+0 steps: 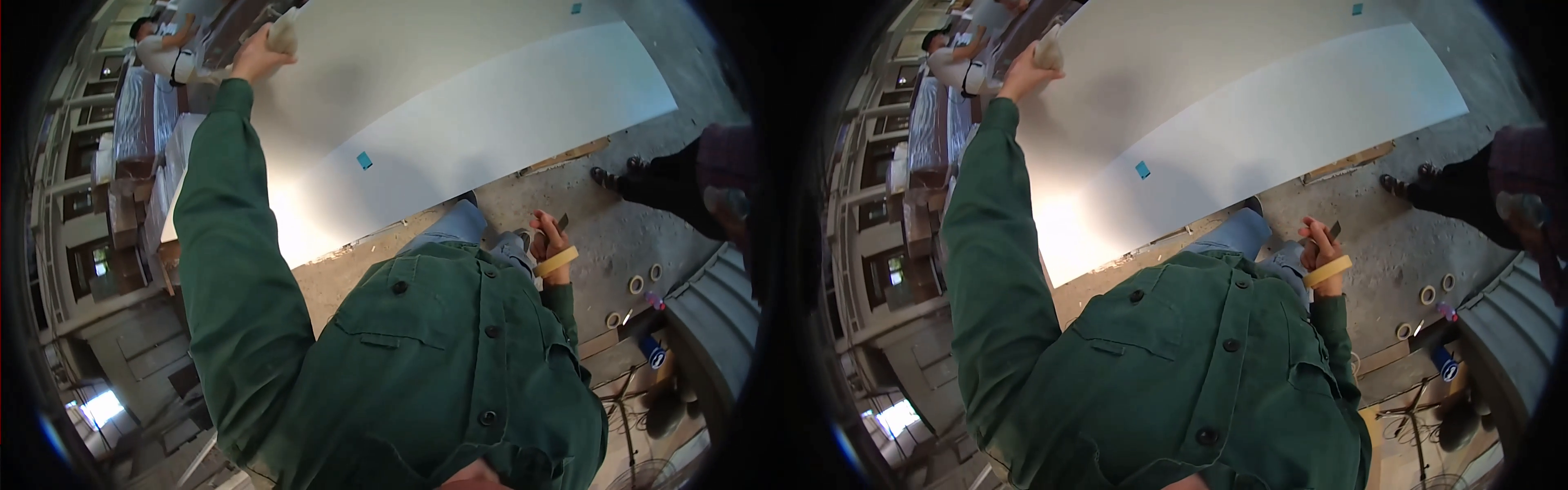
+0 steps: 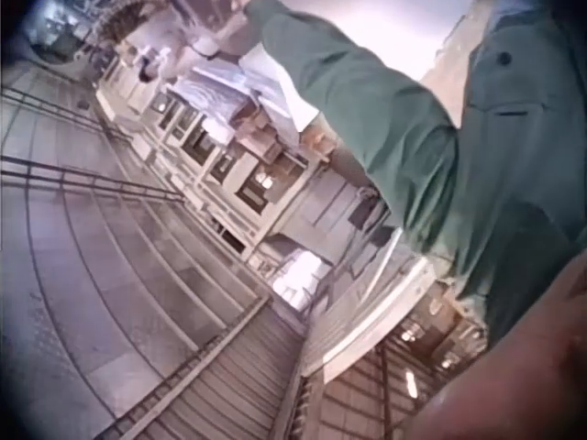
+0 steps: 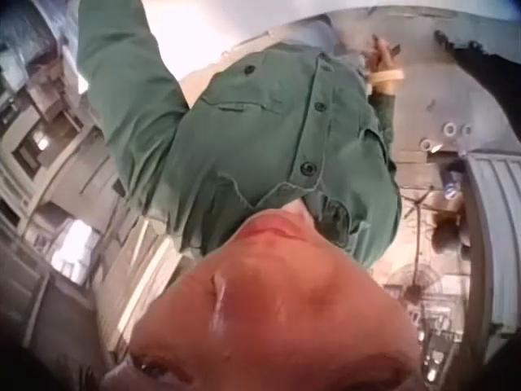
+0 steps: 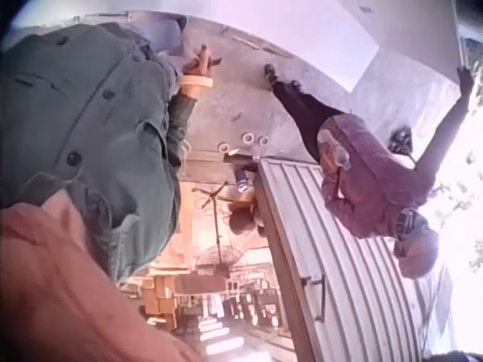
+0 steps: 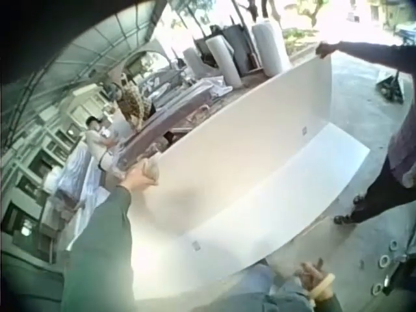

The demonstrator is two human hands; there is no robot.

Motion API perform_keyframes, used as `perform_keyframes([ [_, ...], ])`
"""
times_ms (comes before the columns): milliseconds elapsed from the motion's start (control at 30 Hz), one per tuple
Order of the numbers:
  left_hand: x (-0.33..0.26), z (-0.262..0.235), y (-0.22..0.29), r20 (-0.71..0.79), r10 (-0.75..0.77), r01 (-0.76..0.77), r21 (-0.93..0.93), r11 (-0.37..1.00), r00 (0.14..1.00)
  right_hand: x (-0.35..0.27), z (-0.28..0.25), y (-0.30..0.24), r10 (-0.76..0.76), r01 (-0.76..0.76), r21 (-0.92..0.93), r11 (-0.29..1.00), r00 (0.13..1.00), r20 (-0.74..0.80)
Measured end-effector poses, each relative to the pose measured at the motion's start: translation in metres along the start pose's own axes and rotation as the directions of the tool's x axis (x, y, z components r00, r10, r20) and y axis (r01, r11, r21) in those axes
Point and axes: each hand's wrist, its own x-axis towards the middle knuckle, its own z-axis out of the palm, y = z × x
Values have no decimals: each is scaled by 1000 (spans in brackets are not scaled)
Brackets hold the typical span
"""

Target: The recorder cleans and prepares a large white furniture panel using a damp cloth and a scraper blade to remove debris and imperfections.

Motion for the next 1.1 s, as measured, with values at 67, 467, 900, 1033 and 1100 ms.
perform_keyframes([
  [67,-6,-1,-9,-84,-4,7,28,1000,996,-2,-2,3,15,-15,11,1000,1000,-3],
  [467,-8,-11,16,-149,-31,28,-22,999,988,4,45,-8,-10,14,-40,999,995,97],
  [900,36,-7,66,101,-111,139,-326,935,989,28,-36,121,215,-190,561,805,976,22],
  [1033,91,-2,115,-46,-62,52,-190,981,997,40,-56,173,389,-404,728,555,899,202],
  [1100,124,5,149,-70,-78,73,-77,994,994,54,-70,197,403,-489,706,513,863,305],
])
